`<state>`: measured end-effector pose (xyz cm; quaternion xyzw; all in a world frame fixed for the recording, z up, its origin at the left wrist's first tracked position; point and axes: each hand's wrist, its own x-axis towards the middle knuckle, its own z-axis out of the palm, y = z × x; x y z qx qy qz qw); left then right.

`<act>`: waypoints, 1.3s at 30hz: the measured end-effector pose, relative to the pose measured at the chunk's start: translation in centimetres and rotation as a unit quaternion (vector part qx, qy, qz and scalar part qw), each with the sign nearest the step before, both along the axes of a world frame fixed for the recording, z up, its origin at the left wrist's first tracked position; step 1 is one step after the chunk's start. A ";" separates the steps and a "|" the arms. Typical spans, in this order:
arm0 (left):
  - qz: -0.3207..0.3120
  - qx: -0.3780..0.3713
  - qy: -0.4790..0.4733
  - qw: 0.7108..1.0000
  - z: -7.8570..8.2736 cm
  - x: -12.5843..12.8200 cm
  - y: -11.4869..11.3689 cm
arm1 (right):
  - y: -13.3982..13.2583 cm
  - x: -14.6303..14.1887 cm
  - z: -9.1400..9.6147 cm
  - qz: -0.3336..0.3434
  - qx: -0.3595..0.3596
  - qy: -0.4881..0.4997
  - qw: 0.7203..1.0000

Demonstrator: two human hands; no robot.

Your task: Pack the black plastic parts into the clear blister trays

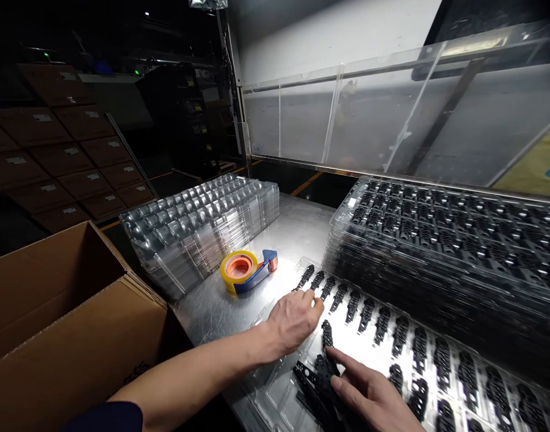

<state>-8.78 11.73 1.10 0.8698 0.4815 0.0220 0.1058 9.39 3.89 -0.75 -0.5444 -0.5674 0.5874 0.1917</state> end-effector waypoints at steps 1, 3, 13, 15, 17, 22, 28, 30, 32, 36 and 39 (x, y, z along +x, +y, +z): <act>-0.015 -0.004 0.003 1.000 -0.1 0.4 0.1 | -0.1 -0.1 0.0 -0.006 -0.001 -0.002 1.000; -0.024 -0.015 0.011 1.000 -0.2 0.7 0.4 | -0.2 -0.2 0.0 -0.026 -0.002 -0.003 1.000; 0.067 -0.025 -0.031 0.997 -1.1 -1.1 0.8 | -0.7 -1.3 -0.1 -0.065 -0.022 0.079 0.994; 0.083 -0.023 -0.034 0.996 -1.2 -1.0 0.7 | -1.0 -1.2 0.0 -0.072 -0.015 0.074 0.995; 0.091 -0.022 -0.028 0.995 -1.0 -1.0 0.7 | -1.5 -0.9 0.0 -0.090 -0.005 0.066 0.994; 0.106 -0.043 0.015 0.993 -0.3 -1.0 0.9 | -2.6 -0.6 -0.7 -0.114 -0.003 0.062 0.992; 0.112 -0.050 0.022 0.992 -0.1 -0.2 1.5 | -2.6 -0.8 -1.3 -0.101 -0.004 0.049 0.994; 0.107 -0.062 0.015 0.992 0.0 -0.1 1.9 | -2.5 -0.8 -1.3 -0.097 -0.004 0.036 0.995; 0.093 -0.084 0.004 0.992 0.2 -0.3 2.3 | -2.5 -0.8 -1.2 -0.086 -0.004 0.019 0.996; 0.049 -0.125 -0.027 0.991 0.5 -1.2 2.9 | -2.4 -0.7 -1.3 -0.055 -0.005 0.007 0.998; 0.067 -0.102 -0.046 0.992 0.5 -1.2 2.4 | -2.4 -0.7 -1.4 -0.039 -0.001 0.002 0.999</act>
